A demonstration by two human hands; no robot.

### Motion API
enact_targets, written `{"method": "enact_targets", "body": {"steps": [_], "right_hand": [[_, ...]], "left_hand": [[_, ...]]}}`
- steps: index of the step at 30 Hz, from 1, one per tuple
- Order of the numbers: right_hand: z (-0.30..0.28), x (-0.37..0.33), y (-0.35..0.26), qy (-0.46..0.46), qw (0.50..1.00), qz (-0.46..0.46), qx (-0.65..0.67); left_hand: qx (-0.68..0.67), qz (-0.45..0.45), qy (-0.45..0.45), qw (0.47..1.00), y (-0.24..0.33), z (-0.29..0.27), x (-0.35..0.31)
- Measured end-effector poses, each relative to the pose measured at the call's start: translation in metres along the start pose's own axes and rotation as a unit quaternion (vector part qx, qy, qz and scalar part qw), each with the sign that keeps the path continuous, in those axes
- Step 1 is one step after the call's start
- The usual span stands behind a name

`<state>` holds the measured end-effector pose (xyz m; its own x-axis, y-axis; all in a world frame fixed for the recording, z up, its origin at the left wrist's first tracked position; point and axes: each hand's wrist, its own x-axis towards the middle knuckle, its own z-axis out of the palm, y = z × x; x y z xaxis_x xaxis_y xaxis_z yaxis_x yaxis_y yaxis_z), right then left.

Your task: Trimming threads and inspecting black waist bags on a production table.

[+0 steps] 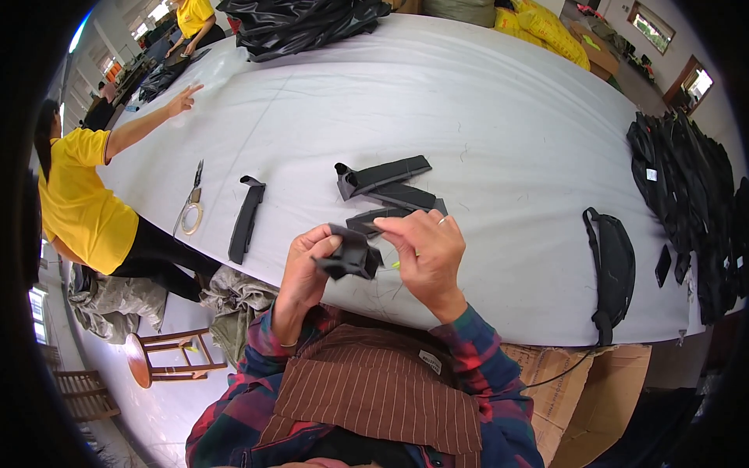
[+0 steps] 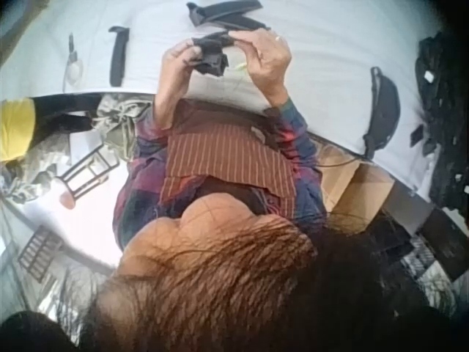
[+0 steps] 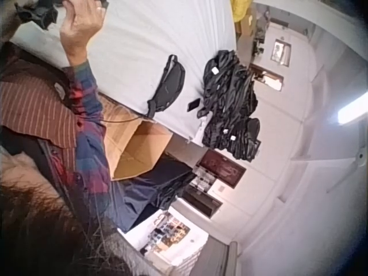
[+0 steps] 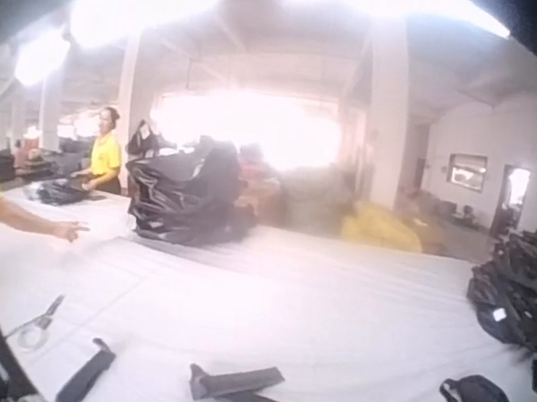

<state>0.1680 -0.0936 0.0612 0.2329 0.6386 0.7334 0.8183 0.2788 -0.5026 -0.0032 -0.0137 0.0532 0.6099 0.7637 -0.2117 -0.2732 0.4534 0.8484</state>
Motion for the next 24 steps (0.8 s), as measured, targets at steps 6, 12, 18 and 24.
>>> {"method": "enact_targets", "body": {"steps": [6, 12, 18, 24], "right_hand": [[-0.015, 0.001, -0.006, 0.041, 0.912, 0.238, 0.331], [-0.005, -0.013, -0.006, -0.109, 0.928, 0.225, 0.275], [0.008, -0.011, -0.011, -0.130, 0.967, 0.135, 0.171], [0.017, -0.009, -0.018, -0.123, 0.984, 0.082, 0.098]], "left_hand": [[0.226, 0.219, -0.056, 0.948, 0.012, -0.004, -0.003], [0.167, 0.218, 0.003, 0.961, -0.018, -0.020, 0.014], [0.200, 0.269, 0.021, 0.942, -0.023, -0.015, 0.015], [0.247, 0.307, 0.052, 0.918, -0.028, -0.019, 0.013]]}}
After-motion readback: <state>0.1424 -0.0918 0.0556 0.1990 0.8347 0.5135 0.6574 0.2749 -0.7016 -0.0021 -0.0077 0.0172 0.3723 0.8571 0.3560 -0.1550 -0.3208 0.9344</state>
